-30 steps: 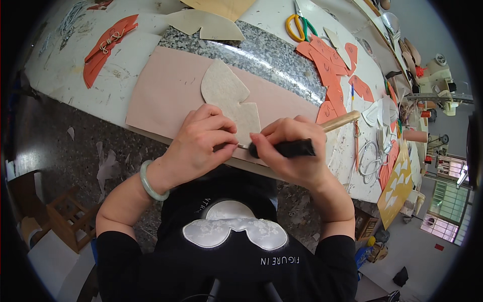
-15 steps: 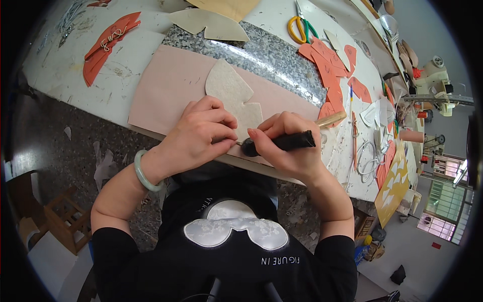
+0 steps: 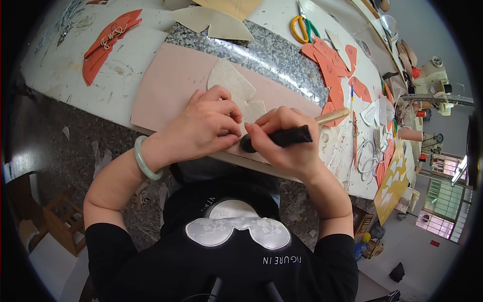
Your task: The person uses a hammer and a small metal tool to punch holes into small beige paper cutouts placed on a pink board. They then handle red paper cutouts, attaching a white elastic band to one of them. The workspace contains scissors, a phone, and various other paper pieces.
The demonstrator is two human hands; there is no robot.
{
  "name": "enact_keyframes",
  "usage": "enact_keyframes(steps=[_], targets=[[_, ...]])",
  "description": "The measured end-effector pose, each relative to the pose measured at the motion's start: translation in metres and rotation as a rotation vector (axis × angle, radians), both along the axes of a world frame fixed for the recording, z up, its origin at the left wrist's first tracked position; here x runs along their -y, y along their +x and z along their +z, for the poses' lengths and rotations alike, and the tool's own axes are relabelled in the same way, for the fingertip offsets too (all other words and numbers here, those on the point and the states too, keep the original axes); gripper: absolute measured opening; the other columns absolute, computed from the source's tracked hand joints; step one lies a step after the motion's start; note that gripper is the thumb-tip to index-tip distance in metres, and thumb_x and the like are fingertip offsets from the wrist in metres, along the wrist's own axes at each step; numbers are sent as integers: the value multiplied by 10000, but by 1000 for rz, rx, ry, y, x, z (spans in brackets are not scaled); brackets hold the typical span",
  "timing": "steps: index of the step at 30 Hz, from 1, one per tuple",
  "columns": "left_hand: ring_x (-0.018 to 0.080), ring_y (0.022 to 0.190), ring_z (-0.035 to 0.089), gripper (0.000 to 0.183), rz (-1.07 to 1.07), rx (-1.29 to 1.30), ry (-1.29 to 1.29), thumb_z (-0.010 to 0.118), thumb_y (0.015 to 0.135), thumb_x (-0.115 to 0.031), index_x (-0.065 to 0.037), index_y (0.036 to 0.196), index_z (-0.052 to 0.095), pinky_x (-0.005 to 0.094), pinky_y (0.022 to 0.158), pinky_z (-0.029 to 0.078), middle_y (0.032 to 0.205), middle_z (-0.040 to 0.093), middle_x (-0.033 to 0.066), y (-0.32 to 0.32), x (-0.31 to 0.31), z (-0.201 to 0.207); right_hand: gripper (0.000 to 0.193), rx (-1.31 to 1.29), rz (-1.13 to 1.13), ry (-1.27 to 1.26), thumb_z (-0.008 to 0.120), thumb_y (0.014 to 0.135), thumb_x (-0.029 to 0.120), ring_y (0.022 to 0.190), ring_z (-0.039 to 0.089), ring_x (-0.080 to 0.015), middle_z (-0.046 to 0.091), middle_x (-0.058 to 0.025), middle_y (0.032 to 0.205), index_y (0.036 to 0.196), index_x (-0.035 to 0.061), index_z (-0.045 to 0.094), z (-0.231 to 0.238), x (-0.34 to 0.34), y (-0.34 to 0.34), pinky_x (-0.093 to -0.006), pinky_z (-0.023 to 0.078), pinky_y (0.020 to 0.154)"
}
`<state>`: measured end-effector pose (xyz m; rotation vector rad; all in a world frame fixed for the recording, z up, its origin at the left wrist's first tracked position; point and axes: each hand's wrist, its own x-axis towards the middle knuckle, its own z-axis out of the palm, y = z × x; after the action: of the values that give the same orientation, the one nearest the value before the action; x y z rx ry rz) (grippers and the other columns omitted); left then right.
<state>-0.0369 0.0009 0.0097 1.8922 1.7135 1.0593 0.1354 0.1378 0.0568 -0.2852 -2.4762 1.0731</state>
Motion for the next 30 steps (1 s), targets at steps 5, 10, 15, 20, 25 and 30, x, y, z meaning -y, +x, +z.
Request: enact_keyframes(steps=[5,10,15,20,25,30], targets=[[225,1112,548,80,-46,16,-55,776,794,-152,-97,845,747,397,986,372,992,678,-28,-5,0,2,207,21,-50,-139,788,818,-25,647,653,-109,725,-91,760,729,14,606,15,1,1,-245,479,566],[196,1098,548,86,-118,31,4,777,794,-166,-103,848,751,399,955,363,979,675,-37,-19,-9,-3,206,27,-59,-109,792,816,-30,635,650,-105,721,-90,752,736,18,608,-1,1,-1,-248,482,561],[178,1097,553,80,-114,-37,-16,776,791,-167,-104,825,741,394,942,360,972,676,-46,-17,-10,-3,204,14,-17,-39,788,814,-33,626,647,-107,722,-87,753,734,20,608,12,2,-7,-247,482,562],[172,1089,560,87,-187,22,-26,776,789,-174,-104,801,726,393,929,362,977,679,-46,-33,-15,-6,205,-12,-103,-122,813,771,60,505,617,-168,677,2,645,698,112,628,-6,1,-9,-300,454,563],[165,1092,560,88,-149,-46,-13,775,793,-180,-105,822,740,395,938,361,980,676,-44,-31,-16,-3,211,-35,-8,-115,790,816,-33,648,651,-100,717,-94,746,733,5,600,8,2,-16,-238,484,573],[165,1091,561,84,-183,-4,-74,771,794,-175,-98,816,748,398,961,363,990,661,-41,-45,-19,1,220,65,2,-104,791,816,-38,643,642,-93,714,-98,740,728,4,593,5,-2,-13,-239,480,570]])
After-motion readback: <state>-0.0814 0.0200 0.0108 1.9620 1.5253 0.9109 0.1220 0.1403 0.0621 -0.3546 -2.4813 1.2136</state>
